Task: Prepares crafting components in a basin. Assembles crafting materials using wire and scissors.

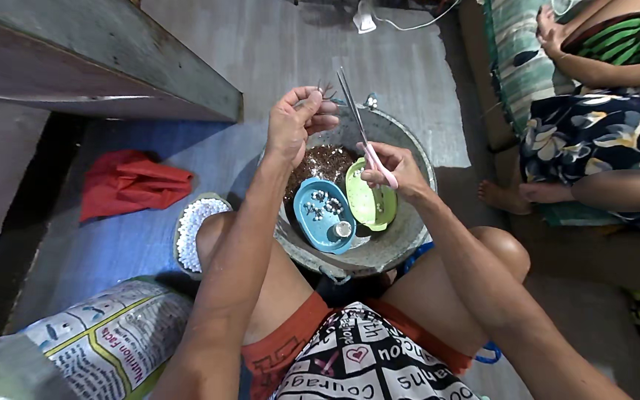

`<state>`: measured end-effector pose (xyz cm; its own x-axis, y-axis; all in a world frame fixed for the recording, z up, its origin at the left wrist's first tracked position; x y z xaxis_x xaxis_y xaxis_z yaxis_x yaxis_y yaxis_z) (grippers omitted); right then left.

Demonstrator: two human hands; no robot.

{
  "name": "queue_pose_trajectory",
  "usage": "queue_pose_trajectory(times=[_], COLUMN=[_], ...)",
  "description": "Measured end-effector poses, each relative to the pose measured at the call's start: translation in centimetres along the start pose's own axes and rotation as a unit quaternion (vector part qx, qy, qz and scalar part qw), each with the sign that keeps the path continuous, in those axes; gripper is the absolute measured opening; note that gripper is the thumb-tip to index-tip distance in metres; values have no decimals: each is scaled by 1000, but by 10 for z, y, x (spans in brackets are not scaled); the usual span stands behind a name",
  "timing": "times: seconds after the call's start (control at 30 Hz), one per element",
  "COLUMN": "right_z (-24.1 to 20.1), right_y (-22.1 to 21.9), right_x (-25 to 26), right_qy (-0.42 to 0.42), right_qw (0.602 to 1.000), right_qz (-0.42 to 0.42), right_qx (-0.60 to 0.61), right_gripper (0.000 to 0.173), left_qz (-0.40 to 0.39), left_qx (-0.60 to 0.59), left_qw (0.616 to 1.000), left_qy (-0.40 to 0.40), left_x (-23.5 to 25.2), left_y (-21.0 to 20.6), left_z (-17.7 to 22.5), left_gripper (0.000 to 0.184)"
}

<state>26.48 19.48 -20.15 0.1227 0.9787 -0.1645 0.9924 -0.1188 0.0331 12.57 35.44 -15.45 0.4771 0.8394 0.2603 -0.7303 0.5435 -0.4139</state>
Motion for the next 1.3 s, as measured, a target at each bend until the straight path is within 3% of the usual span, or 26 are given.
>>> queue_pose_trajectory(times=[0.23, 0.5, 1.3], right_z=[-6, -13, -9], right_y=[-2, -4, 2], right_x=[0, -4, -6], right_qy=[3, 13, 18], right_qw=[1000, 999, 998], right_qz=[-15, -25, 14], right_qx=[11, 16, -61], right_gripper=[68, 69, 67], left_qz=[-27, -46, -57], left_qx=[-14, 82, 94], left_qw=[999, 988, 988], left_qy=[-14, -120, -111], left_x=[0, 2, 4], left_y=[-5, -6, -2], left_z=[9, 24, 27], left_gripper=[16, 24, 19])
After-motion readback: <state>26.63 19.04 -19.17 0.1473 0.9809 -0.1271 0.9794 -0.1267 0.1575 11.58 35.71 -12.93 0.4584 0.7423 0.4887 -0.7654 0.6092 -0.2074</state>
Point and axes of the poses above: each hand's wrist, its own x-axis towards the middle knuckle, its own y-axis out of the back of the hand, z = x × y, the point moved 9 cm from there along x, towards the middle knuckle, and after that the axes turned 15 degrees about -y, right-handed, at the moved point
